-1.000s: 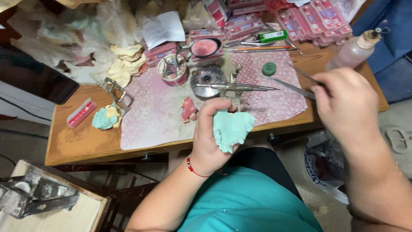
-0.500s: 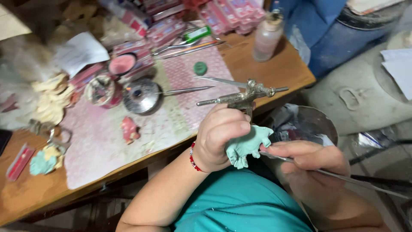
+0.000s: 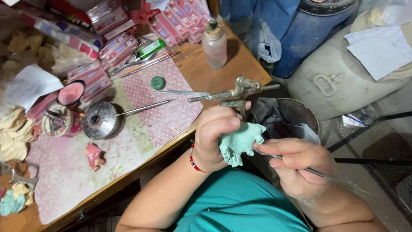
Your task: The person assembles a dental prosthesis by fitting a pink acrylic base into a green dental cast held in a metal articulator. They use a metal tool to refine the edges of the pink base and then secure the assembly within the articulator.
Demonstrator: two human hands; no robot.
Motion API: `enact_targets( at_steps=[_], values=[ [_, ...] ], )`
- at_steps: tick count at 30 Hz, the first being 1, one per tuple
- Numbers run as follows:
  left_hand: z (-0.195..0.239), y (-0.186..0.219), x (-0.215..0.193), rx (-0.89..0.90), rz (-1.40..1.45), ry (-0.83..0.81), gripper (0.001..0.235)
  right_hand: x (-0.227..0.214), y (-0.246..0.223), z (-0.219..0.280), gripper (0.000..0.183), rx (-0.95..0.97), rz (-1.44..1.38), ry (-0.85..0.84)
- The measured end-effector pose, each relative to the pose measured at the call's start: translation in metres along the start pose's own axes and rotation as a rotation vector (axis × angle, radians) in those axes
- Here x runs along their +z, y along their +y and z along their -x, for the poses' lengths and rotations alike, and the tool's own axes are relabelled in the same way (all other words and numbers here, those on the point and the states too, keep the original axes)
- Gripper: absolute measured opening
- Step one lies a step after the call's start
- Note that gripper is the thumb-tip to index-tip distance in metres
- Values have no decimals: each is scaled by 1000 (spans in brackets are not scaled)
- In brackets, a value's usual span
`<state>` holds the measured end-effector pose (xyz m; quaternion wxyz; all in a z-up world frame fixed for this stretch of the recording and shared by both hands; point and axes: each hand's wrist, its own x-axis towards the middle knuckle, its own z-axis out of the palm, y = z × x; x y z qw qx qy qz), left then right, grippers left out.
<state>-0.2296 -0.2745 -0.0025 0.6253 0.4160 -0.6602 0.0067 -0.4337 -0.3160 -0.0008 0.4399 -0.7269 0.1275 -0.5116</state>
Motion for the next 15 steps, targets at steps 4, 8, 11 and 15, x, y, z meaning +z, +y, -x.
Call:
enact_targets(
  at_steps=[4,8,11,15],
  values=[
    [-5,-6,14,-27,45,-18,38,-6,0,-2,21,73,19,63],
    [-13,-12,23,-72,11,-81,38,-12,14,-5,24,96,95,352],
    [-24,-8,33,-121,-16,-168,39,-23,16,2,24,84,90,396],
    [-36,0,48,-145,-62,-219,34,-40,8,5,19,-11,86,215]
  ],
)
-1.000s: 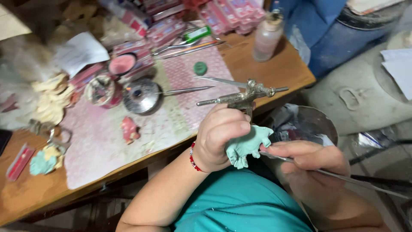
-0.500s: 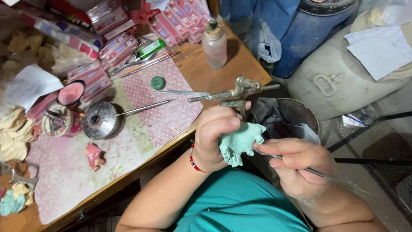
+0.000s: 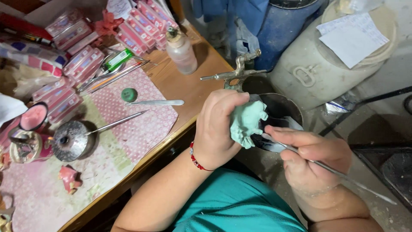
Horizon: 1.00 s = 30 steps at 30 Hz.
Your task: The person assembles a dental prosthesis by fitting a pink acrylic base into a green dental cast held in a metal articulator. They use a metal tool to refine the edges of the pink base and then secure the assembly within the articulator.
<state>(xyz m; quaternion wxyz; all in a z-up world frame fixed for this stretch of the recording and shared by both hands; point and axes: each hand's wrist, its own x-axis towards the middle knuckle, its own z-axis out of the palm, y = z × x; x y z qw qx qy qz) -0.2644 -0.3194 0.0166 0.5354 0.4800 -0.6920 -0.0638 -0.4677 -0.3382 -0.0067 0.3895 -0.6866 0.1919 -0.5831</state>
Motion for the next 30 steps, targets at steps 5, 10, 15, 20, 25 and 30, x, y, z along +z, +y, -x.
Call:
enact_targets(
  at_steps=[5,10,15,20,25,30],
  values=[
    [-7,3,5,94,-99,-19,29,6,-15,-16,24,42,191,-41],
    [-15,0,11,182,-172,-28,22,1,-21,-28,31,50,339,-108],
    [-23,-1,22,212,-255,4,21,1,-34,-33,21,183,638,-67],
    [-25,-6,31,160,-180,-25,21,-5,-27,-37,22,195,437,-67],
    [-24,-8,39,68,-108,-56,31,-13,-15,-34,26,227,126,26],
    [-28,-5,43,139,-127,-29,22,-8,-17,-41,28,201,193,126]
  ],
)
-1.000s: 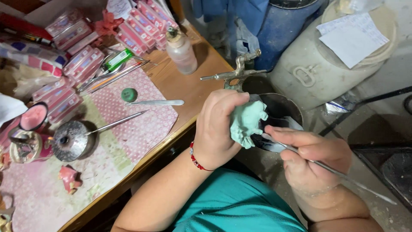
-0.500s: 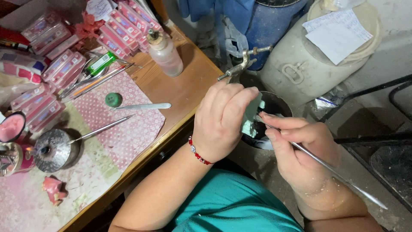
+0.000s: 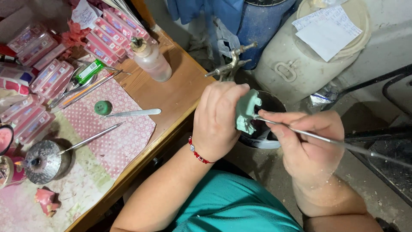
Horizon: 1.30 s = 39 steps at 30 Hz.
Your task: The person assembles a dental prosthesis by fitting a pink acrylic base into a green dental cast held in a metal articulator. They use a metal tool to refine the edges of the pink base and then secure the assembly within the articulator.
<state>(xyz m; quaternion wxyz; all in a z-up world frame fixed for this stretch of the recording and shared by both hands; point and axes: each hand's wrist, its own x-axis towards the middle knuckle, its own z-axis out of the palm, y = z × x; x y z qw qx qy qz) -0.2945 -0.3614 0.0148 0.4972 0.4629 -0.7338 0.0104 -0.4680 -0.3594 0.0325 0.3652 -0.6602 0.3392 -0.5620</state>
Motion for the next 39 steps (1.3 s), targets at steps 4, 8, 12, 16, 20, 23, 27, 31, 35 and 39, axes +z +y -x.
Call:
enact_targets(
  at_steps=[4,8,12,16,20,23,27,31,35,39],
  values=[
    [-3,-1,2,84,-72,22,20,-1,1,-9,29,-38,96,-20],
    [-4,-7,7,118,-118,11,21,-6,1,-12,25,4,150,-45],
    [-11,-7,11,106,-103,-15,21,-11,0,-13,22,-1,341,-72],
    [-13,-10,19,81,-70,-41,23,-15,9,-15,20,17,226,-91],
    [-12,-14,26,-89,46,-48,33,-20,15,-14,20,25,155,-94],
    [-14,-12,27,-260,141,-81,52,-20,16,-12,21,0,70,-28],
    [-12,-8,32,-447,190,-124,65,-17,19,-13,25,-62,-46,61],
    [-14,-5,34,-452,200,-114,60,-18,27,-14,27,-21,-92,17],
    [-18,-5,31,-422,161,-102,54,-17,25,-19,25,-53,22,-24],
    [-18,-4,26,-363,86,-115,53,-15,23,-18,21,-85,120,-54]
  ],
)
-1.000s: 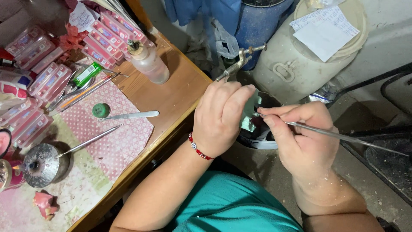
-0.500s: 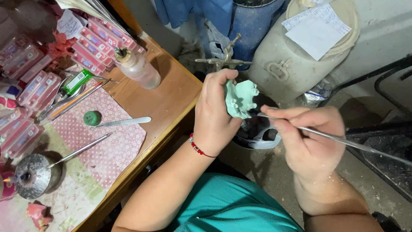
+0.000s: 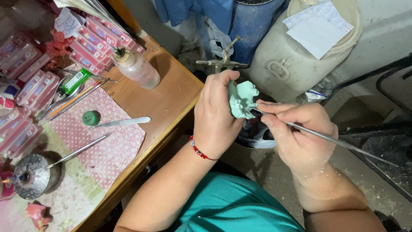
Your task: The person assembles a dental prosthesis by fitting a pink acrylic base into a green dental cast held in a metal articulator. They use a metal tool to refine the edges of the pink base and then secure the assembly within the articulator.
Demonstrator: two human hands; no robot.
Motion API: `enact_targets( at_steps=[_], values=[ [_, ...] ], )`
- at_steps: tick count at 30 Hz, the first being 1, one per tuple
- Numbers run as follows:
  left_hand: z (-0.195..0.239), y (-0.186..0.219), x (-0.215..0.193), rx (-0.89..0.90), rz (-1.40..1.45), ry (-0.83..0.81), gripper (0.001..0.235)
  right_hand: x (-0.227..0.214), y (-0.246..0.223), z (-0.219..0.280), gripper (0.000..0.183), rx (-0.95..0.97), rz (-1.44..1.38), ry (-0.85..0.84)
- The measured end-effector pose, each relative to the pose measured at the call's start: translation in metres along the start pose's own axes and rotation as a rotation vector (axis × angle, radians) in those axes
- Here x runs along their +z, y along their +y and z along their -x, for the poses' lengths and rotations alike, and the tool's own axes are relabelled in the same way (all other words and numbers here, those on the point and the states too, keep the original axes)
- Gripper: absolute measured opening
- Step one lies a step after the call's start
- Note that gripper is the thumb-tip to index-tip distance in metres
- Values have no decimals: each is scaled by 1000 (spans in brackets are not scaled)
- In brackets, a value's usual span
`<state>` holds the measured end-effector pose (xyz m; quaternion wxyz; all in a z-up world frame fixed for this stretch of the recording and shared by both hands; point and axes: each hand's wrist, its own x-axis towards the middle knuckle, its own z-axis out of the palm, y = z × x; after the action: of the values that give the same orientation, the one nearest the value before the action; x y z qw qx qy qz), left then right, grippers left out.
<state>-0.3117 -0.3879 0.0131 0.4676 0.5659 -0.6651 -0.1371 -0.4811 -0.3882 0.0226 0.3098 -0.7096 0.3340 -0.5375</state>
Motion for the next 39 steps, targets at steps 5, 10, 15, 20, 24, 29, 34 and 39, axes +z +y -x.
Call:
enact_targets(
  at_steps=[5,10,15,20,24,29,34,39],
  values=[
    [2,1,0,-8,-4,20,52,3,2,0,21,-63,-34,-2],
    [3,0,1,-69,38,5,58,1,5,0,21,-81,-42,-18],
    [4,2,-1,-96,67,9,57,-1,6,-2,20,-52,-72,-48],
    [3,3,-3,-74,92,-5,58,0,4,-1,24,69,-220,80],
    [3,4,-2,-61,87,-21,58,0,-1,-11,23,117,-222,118],
    [1,2,-1,-10,68,-17,60,-3,2,-9,23,153,-251,89],
    [0,-2,3,-7,60,-6,58,-6,8,-10,24,122,-233,34],
    [-1,-5,7,-91,48,-3,56,-12,13,-9,24,145,-241,-22]
  ],
)
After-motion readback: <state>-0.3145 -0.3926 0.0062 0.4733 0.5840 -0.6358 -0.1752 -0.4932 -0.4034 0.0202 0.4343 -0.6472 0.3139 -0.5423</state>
